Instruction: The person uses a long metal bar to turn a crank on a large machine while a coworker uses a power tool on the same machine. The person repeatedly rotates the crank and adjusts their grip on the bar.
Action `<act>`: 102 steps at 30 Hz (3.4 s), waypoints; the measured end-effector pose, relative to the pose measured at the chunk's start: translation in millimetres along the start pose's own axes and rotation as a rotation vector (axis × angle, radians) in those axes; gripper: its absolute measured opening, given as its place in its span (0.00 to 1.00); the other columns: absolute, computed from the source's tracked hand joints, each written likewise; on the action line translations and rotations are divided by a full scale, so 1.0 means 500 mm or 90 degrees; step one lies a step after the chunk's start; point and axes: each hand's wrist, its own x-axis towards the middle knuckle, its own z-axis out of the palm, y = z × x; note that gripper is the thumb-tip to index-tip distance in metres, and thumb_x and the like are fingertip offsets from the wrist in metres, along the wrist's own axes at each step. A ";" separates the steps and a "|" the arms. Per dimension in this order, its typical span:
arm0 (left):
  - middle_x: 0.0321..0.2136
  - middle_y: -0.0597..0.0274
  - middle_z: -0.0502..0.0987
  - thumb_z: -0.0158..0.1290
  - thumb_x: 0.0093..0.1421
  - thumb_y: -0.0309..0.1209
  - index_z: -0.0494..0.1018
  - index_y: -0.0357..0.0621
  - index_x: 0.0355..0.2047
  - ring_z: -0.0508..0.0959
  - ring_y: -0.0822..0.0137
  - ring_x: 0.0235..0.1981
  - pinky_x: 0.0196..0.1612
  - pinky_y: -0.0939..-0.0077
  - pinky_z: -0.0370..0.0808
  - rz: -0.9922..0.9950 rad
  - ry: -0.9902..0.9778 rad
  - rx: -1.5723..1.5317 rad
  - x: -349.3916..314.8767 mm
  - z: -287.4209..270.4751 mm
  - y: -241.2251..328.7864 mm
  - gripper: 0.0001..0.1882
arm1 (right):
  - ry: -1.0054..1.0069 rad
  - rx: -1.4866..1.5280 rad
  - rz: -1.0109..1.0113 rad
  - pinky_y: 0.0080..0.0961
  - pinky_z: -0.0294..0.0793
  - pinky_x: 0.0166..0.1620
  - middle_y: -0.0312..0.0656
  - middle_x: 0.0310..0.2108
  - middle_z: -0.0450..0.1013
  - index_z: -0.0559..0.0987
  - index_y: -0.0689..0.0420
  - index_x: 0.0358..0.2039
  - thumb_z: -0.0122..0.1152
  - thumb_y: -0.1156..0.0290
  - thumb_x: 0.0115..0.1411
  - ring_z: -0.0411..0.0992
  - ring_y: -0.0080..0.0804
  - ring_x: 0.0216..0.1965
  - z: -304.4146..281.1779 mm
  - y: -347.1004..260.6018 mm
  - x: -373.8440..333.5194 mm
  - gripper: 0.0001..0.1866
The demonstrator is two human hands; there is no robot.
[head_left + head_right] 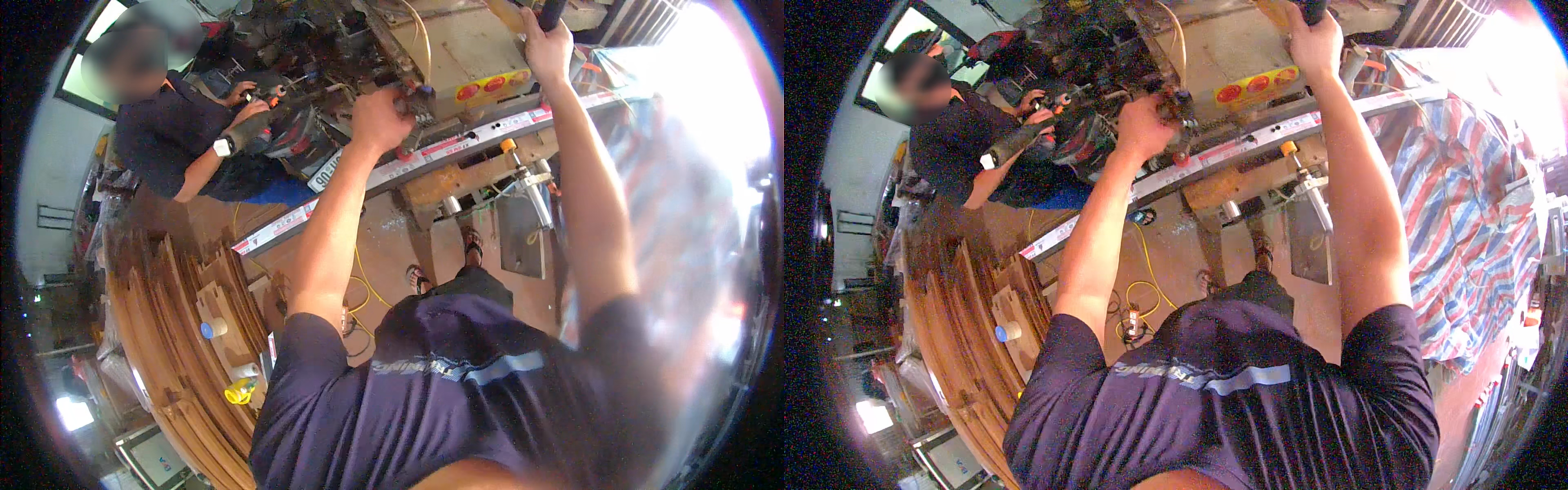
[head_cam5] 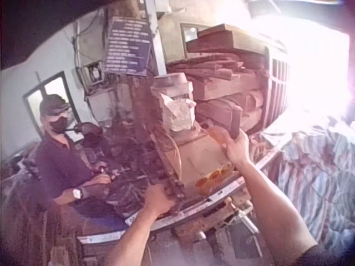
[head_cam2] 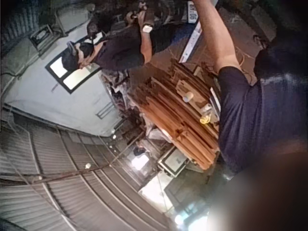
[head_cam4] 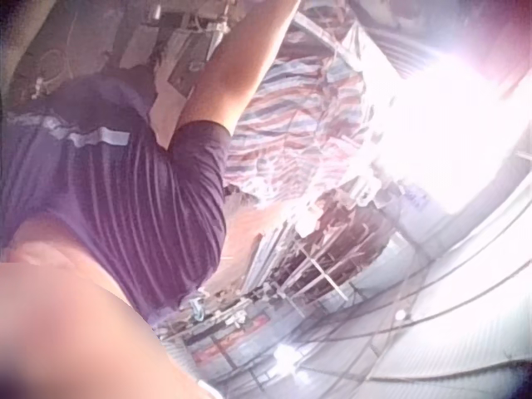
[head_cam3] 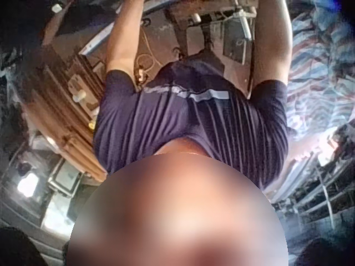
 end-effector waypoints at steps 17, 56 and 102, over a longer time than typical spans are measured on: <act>0.36 0.46 0.87 0.74 0.46 0.41 0.81 0.42 0.46 0.87 0.40 0.41 0.43 0.50 0.83 0.000 -0.044 -0.001 0.026 -0.005 0.007 0.28 | -0.027 0.089 0.047 0.36 0.76 0.33 0.41 0.25 0.78 0.83 0.61 0.42 0.68 0.59 0.70 0.77 0.32 0.26 -0.008 -0.045 -0.003 0.15; 0.79 0.37 0.53 0.44 0.75 0.69 0.44 0.31 0.81 0.58 0.51 0.78 0.79 0.57 0.53 0.006 0.085 -0.196 0.022 0.000 0.139 0.57 | -0.175 0.076 0.861 0.26 0.76 0.26 0.36 0.32 0.82 0.85 0.59 0.50 0.70 0.65 0.66 0.80 0.25 0.26 -0.343 0.784 -0.718 0.15; 0.73 0.28 0.63 0.48 0.66 0.77 0.48 0.29 0.79 0.65 0.34 0.74 0.73 0.28 0.58 -0.061 0.064 -0.063 0.023 -0.008 0.105 0.65 | -0.043 -0.045 -0.290 0.34 0.83 0.46 0.44 0.33 0.82 0.85 0.57 0.38 0.70 0.70 0.65 0.83 0.39 0.37 -0.232 -0.149 -0.118 0.05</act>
